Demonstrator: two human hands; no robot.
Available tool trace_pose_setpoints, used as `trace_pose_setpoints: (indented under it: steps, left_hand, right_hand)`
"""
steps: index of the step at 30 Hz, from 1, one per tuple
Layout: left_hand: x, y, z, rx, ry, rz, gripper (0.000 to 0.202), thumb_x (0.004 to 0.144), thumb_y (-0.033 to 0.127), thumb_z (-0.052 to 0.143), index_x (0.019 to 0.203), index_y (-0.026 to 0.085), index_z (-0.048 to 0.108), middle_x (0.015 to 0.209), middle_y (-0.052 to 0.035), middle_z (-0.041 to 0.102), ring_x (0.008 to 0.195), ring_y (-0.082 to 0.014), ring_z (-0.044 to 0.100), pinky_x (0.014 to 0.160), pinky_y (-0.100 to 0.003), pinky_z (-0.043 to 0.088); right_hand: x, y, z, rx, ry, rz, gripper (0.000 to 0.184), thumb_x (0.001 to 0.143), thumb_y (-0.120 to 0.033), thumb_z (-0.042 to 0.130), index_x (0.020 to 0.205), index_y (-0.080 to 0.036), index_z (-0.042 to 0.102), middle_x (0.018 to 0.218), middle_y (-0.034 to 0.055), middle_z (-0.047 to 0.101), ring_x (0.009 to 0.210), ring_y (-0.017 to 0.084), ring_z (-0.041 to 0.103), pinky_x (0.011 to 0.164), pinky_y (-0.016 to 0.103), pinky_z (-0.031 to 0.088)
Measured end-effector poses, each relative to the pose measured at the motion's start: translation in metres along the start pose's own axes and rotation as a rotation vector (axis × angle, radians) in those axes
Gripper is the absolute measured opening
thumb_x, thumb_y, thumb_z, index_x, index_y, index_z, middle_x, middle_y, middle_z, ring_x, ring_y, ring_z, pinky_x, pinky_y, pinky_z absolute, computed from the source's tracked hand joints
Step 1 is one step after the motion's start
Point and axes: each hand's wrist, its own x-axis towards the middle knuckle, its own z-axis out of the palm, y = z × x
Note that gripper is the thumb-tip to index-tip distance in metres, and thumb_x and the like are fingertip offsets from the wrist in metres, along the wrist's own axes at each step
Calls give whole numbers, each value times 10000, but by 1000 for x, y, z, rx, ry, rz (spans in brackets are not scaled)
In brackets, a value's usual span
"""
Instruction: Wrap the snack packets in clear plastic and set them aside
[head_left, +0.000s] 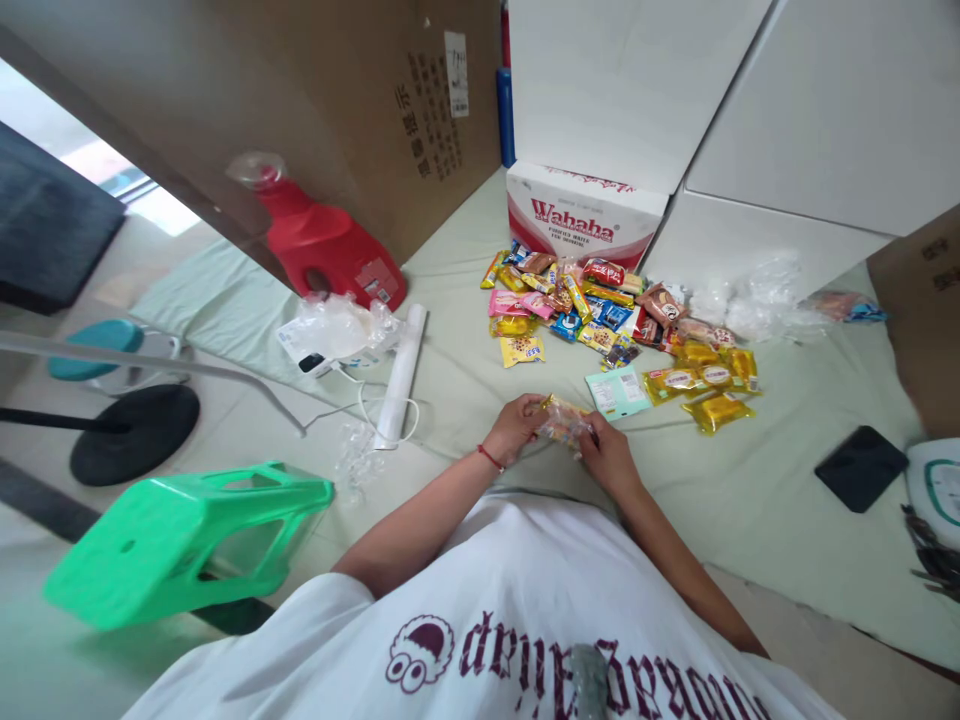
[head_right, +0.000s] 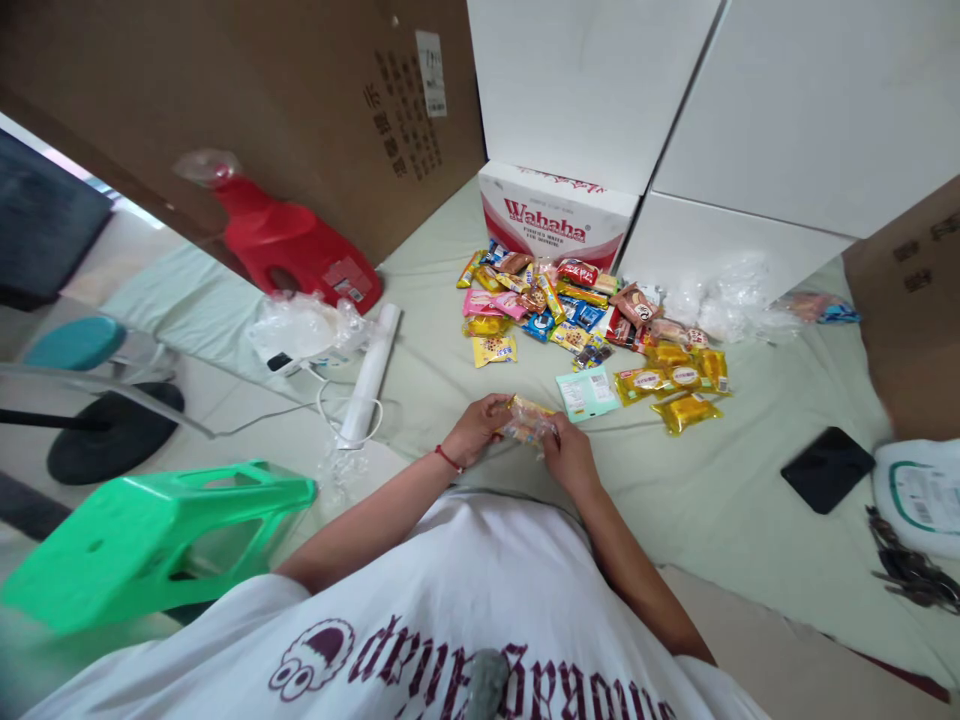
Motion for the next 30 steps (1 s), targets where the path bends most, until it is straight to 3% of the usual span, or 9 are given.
trace_pose_setpoints:
  steps: [4, 11, 13, 17, 19, 23, 26, 28, 30]
  left_hand:
    - [-1, -7, 17, 40, 94, 68, 318, 847, 485, 624, 762, 178, 618, 617, 41, 525, 578, -106, 463, 534, -217, 351]
    - [-11, -12, 38, 53, 151, 94, 379, 922, 586, 553, 875, 211, 583, 559, 61, 497, 506, -120, 459, 531, -239, 352]
    - [-11, -13, 41, 114, 181, 121, 346, 933, 550, 557, 894, 208, 595, 583, 47, 532, 539, -132, 496, 558, -246, 381]
    - [-9, -9, 42, 395, 331, 248, 157, 897, 347, 626, 936, 196, 642, 772, -9, 673, 702, -158, 601, 668, -254, 444]
    - [-10, -6, 44, 552, 351, 340, 172, 903, 309, 635, 1033, 199, 653, 891, -34, 720, 793, -177, 651, 725, -261, 470]
    - [-14, -1, 53, 961, 261, 477, 235, 976, 323, 583, 1164, 190, 631, 1120, -101, 719, 926, -206, 701, 737, -271, 495]
    - [-16, -3, 59, 1194, 180, 569, 261, 1007, 259, 506, 1235, 178, 605, 1208, -136, 691, 946, -209, 705, 722, -281, 517]
    - [-16, -8, 59, 1253, 103, 680, 346, 969, 211, 520, 1307, 158, 570, 1310, -183, 651, 1043, -242, 694, 784, -320, 552]
    - [-16, -16, 58, 1239, -8, 796, 488, 899, 198, 572, 1379, 124, 519, 1425, -241, 576, 1163, -304, 661, 891, -405, 570]
  right_hand:
    - [-2, 2, 2, 17, 12, 12, 252, 941, -407, 442, 985, -224, 611, 718, 11, 647, 667, 208, 605, 636, 280, 432]
    - [-1, 2, 5, 20, 40, 14, 247, 924, -391, 437, 992, -220, 601, 743, 26, 656, 692, 223, 611, 673, 304, 453]
    - [-2, 2, 5, 56, 38, 18, 220, 910, -384, 457, 974, -225, 595, 739, 24, 651, 700, 227, 611, 688, 315, 467]
    - [-7, 1, 5, 411, 30, 129, 185, 901, -383, 482, 975, -236, 567, 789, 28, 675, 708, 219, 633, 710, 341, 524]
    - [-8, 0, 7, 658, 70, 186, 194, 902, -391, 509, 999, -236, 575, 864, 38, 702, 752, 211, 662, 737, 350, 551]
    - [-6, -5, 10, 1078, 169, 244, 232, 803, -396, 707, 969, -235, 679, 902, 25, 736, 819, 196, 677, 771, 327, 566]
    - [-4, -7, 6, 1357, 163, 324, 321, 762, -518, 792, 886, -229, 727, 859, 25, 743, 795, 185, 672, 721, 305, 568]
    - [-3, -7, 0, 1432, 115, 357, 421, 776, -627, 776, 915, -230, 753, 894, 32, 755, 809, 191, 675, 708, 314, 574]
    - [-5, -7, -4, 1387, 93, 353, 431, 755, -612, 815, 966, -239, 767, 964, 30, 770, 870, 204, 687, 746, 326, 577]
